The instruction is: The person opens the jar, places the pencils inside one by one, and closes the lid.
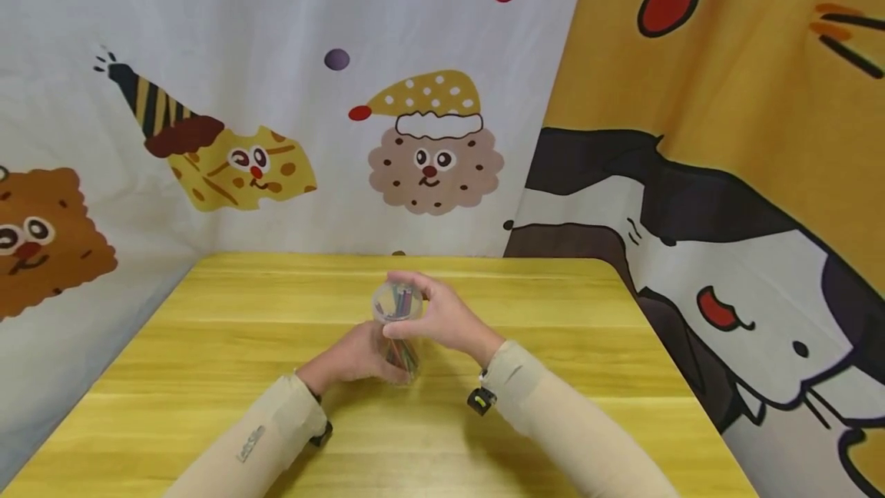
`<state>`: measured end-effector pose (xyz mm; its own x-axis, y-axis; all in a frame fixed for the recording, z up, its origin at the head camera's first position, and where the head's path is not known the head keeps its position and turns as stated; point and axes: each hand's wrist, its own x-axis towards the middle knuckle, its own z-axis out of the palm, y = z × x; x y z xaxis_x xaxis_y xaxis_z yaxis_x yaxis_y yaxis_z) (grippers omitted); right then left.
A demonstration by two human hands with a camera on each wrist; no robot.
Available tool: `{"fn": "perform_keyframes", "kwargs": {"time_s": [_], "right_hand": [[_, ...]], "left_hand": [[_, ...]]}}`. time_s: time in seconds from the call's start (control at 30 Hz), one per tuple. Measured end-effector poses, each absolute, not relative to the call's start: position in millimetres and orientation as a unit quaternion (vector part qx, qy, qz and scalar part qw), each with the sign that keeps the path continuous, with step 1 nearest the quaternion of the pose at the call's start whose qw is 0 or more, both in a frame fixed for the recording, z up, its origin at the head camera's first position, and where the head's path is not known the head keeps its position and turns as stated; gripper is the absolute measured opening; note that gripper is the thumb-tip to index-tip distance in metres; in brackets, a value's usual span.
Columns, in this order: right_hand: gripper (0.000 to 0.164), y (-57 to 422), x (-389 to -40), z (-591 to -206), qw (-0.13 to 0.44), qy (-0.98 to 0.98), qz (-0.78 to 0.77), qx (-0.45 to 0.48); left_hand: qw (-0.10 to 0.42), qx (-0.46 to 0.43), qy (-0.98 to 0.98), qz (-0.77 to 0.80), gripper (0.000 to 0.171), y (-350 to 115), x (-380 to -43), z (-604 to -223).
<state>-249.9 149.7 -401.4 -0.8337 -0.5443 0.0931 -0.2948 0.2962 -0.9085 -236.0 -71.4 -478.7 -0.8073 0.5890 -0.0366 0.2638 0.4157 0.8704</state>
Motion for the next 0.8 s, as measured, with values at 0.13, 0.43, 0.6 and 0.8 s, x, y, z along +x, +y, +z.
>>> {"fn": "perform_keyframes", "kwargs": {"time_s": [0.13,0.43,0.6,0.8], "right_hand": [[0.096,153,-249,-407,0.109,0.806,-0.509,-0.282],[0.112,160,-249,-409,0.103,0.814,-0.486,-0.300],[0.110,165,-248,-411,0.100,0.812,-0.488,-0.304],[0.111,176,-246,-413,0.085,0.817,-0.479,-0.310]], "left_hand": [[0.188,0.269,0.806,0.491,0.079,-73,-235,-478],[0.189,0.275,0.802,0.496,0.104,-74,-239,-479],[0.173,0.272,0.809,0.491,0.110,-76,-240,-481],[0.175,0.250,0.819,0.486,0.104,-81,-240,-482]]}}
